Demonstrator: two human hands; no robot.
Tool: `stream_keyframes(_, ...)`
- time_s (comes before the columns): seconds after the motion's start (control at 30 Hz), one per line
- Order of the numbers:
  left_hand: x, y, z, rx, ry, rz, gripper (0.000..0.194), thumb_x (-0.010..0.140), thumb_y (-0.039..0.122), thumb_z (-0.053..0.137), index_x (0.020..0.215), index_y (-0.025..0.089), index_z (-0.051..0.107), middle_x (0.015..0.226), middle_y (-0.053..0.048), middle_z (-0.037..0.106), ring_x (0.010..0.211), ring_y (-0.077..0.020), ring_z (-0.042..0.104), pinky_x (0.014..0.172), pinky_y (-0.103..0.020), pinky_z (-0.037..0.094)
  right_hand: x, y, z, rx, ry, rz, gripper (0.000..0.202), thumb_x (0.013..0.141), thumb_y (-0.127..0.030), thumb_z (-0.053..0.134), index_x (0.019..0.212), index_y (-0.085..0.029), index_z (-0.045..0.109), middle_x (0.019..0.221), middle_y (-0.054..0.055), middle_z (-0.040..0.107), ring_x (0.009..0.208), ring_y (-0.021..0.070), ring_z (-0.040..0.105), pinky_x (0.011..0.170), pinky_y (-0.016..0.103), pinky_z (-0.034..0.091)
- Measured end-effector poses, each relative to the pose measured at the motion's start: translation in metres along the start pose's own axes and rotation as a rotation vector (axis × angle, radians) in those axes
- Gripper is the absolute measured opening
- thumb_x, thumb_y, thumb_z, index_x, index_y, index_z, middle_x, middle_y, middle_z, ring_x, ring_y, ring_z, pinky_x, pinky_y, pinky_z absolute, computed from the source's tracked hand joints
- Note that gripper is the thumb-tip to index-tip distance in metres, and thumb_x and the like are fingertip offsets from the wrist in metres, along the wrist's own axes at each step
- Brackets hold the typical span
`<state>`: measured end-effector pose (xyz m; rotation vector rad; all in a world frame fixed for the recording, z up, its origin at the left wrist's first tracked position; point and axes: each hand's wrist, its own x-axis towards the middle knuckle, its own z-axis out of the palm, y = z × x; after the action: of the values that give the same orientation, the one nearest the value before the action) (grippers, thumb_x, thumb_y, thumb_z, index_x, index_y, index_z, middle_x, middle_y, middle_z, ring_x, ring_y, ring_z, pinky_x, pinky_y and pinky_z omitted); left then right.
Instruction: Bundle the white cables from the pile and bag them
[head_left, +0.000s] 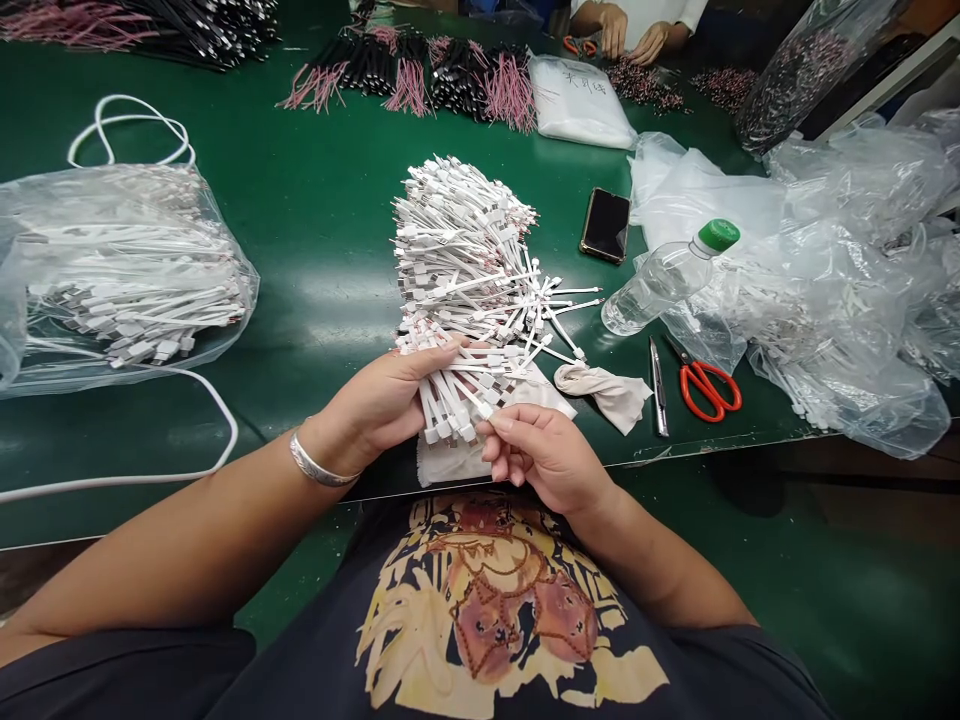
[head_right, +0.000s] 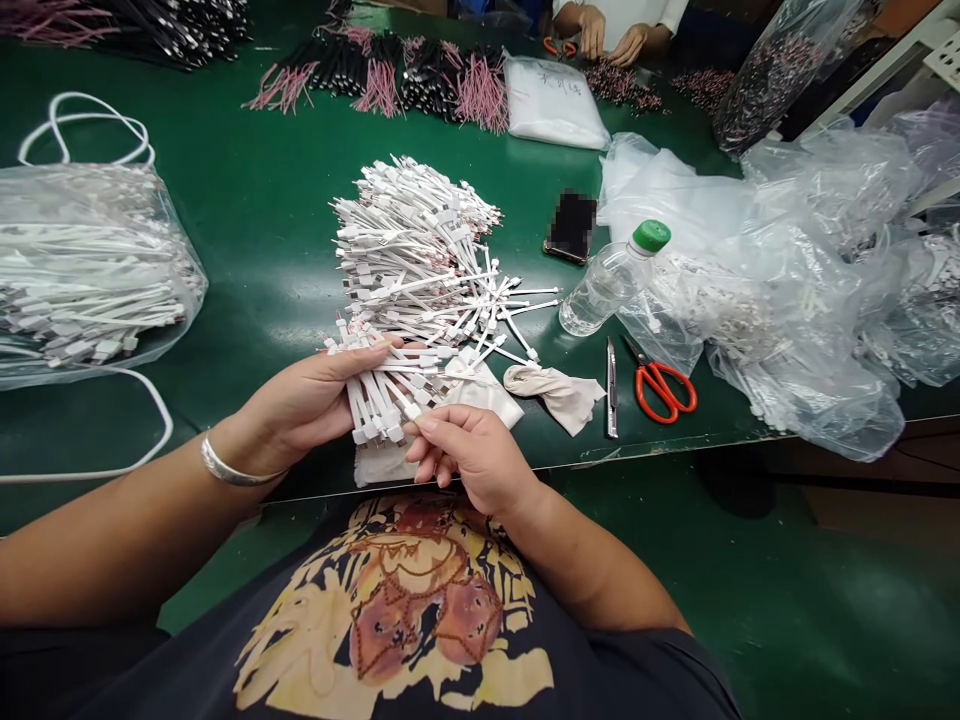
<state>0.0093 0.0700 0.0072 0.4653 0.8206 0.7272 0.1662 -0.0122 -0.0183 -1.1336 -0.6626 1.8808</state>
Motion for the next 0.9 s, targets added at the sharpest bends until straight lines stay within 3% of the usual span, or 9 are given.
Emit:
stream_keyframes(0.27, -0.011, 0.004, 0.005, -0.074, -0.032, -0.010, 0.018, 0.084, 0.009, 0.050, 0.093, 0.010, 0.066, 0.088, -0.009, 0.071, 0.076, -0.0181, 0.068, 0.074, -0.030, 0.057, -0.006, 0.007, -0.001, -0.364, 0.170, -0.352, 0.020, 0.082, -0.035, 0.062, 0.077, -0.016, 0.065, 0.070, 0.001, 0.066, 0.058, 0.0077, 0.059, 0.051, 0.017, 0.045)
stream_keyframes(0.37, -0.020, 0.005, 0.009, -0.055, -0.063, 0.016, 0.018, 0.085, 0.010, 0.051, 0.095, 0.011, 0.066, 0.091, -0.010, 0.071, 0.080, -0.0192, 0.068, 0.077, -0.031, 0.056, -0.004, 0.008, 0.000, -0.267, 0.155, -0.295, 0.024, 0.081, -0.038, 0.063, 0.073, -0.016, 0.061, 0.067, 0.000, 0.064, 0.054, 0.0076, 0.057, 0.045, 0.016, 0.043)
stream_keyframes(0.53, -0.030, -0.003, 0.013, -0.061, -0.113, 0.038, 0.020, 0.085, 0.011, 0.049, 0.095, 0.012, 0.067, 0.101, -0.011, 0.070, 0.088, -0.0217, 0.067, 0.080, -0.034, 0.055, -0.004, 0.012, 0.002, -0.071, -0.056, -0.071, 0.028, 0.074, -0.042, 0.069, 0.081, -0.015, 0.063, 0.067, 0.000, 0.062, 0.055, 0.0101, 0.060, 0.037, 0.015, 0.038)
stream_keyframes(0.63, -0.031, -0.013, 0.011, -0.105, -0.084, 0.018, 0.020, 0.085, 0.012, 0.050, 0.096, 0.013, 0.066, 0.102, -0.009, 0.070, 0.087, -0.0217, 0.067, 0.078, -0.036, 0.056, -0.008, 0.014, 0.003, -0.091, -0.107, -0.087, 0.026, 0.073, -0.038, 0.070, 0.084, -0.016, 0.064, 0.068, 0.000, 0.062, 0.059, 0.0102, 0.059, 0.038, 0.014, 0.039)
stream_keyframes(0.8, -0.031, -0.025, 0.008, -0.174, 0.032, 0.017, 0.021, 0.083, 0.012, 0.051, 0.099, 0.013, 0.065, 0.101, -0.009, 0.069, 0.087, -0.0224, 0.067, 0.079, -0.039, 0.055, -0.013, 0.017, 0.002, -0.138, -0.094, -0.107, 0.021, 0.073, -0.033, 0.071, 0.082, -0.016, 0.064, 0.063, -0.002, 0.061, 0.054, 0.0078, 0.054, 0.040, 0.014, 0.039)
stream_keyframes(0.9, -0.032, -0.028, 0.005, -0.170, 0.041, -0.002, 0.023, 0.083, 0.013, 0.053, 0.103, 0.014, 0.064, 0.106, -0.010, 0.069, 0.090, -0.0242, 0.067, 0.082, -0.041, 0.055, -0.013, 0.017, 0.002, -0.143, -0.072, -0.105, 0.020, 0.072, -0.032, 0.071, 0.081, -0.016, 0.063, 0.061, -0.002, 0.060, 0.050, 0.0069, 0.052, 0.039, 0.014, 0.038)
